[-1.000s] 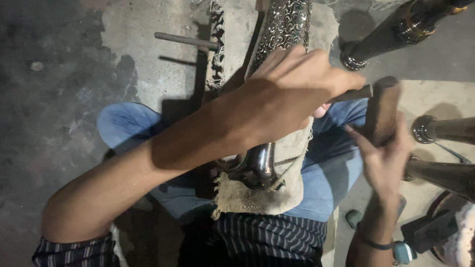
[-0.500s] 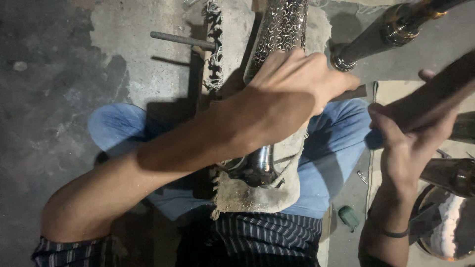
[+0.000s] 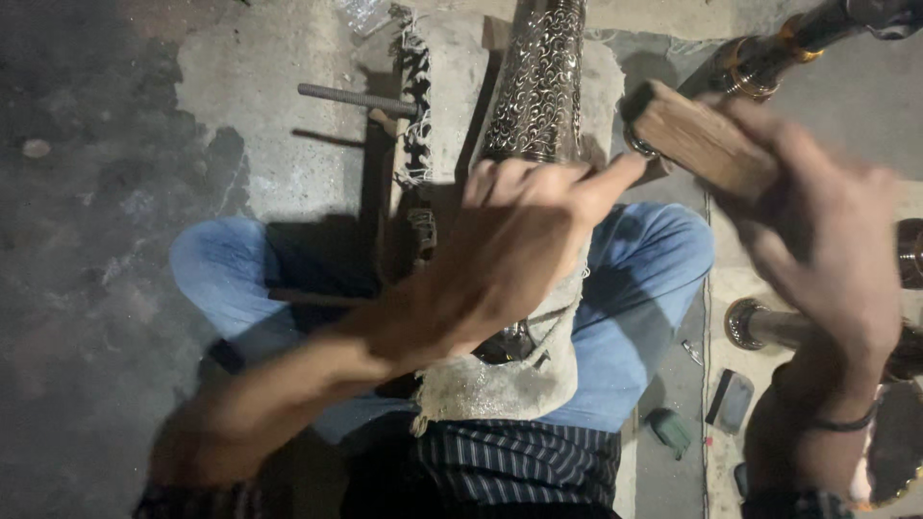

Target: The person sits on the floor holding an ornate brass vase between their legs and rubs its surface with a wooden block and a small stick, working over the vase's body and neck. They reposition the vase and continue rubbing the metal surface throughout the episode.

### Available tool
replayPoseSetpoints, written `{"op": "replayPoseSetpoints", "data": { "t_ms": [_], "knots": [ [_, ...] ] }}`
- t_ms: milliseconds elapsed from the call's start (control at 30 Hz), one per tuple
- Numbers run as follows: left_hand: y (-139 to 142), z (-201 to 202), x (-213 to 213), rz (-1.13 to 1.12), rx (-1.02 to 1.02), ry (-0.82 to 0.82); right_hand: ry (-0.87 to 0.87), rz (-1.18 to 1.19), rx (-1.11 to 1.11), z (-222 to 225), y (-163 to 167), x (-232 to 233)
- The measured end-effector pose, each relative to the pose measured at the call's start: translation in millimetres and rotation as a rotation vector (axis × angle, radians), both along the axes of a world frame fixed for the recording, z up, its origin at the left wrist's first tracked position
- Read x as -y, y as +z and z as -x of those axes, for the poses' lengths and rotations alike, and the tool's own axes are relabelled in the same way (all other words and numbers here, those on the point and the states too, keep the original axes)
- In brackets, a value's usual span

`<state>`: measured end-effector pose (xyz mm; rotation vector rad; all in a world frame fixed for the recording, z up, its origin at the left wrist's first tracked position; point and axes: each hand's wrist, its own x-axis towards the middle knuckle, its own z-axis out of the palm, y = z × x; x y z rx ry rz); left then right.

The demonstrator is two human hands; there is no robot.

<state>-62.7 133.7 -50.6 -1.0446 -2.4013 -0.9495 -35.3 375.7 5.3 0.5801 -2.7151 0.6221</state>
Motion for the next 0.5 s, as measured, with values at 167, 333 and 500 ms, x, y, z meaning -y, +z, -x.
{"op": "replayPoseSetpoints", "data": {
  "t_ms": [167,333,500],
  "knots": [
    [-0.6,-3.5,0.3,-0.030,0.121,0.051,-0.076,-0.241,0.072,9.5,20.5,8.6],
    [4.4,-15.6,3.2,-0.150,0.132,0.119,0.007,-0.403,0.012,10.7,43.8,18.9],
    [5.8,-26.4,10.3,-0.226,0.132,0.122,0.114,-0.248,-0.018,13.9,58.1,29.8]
  ]
}}
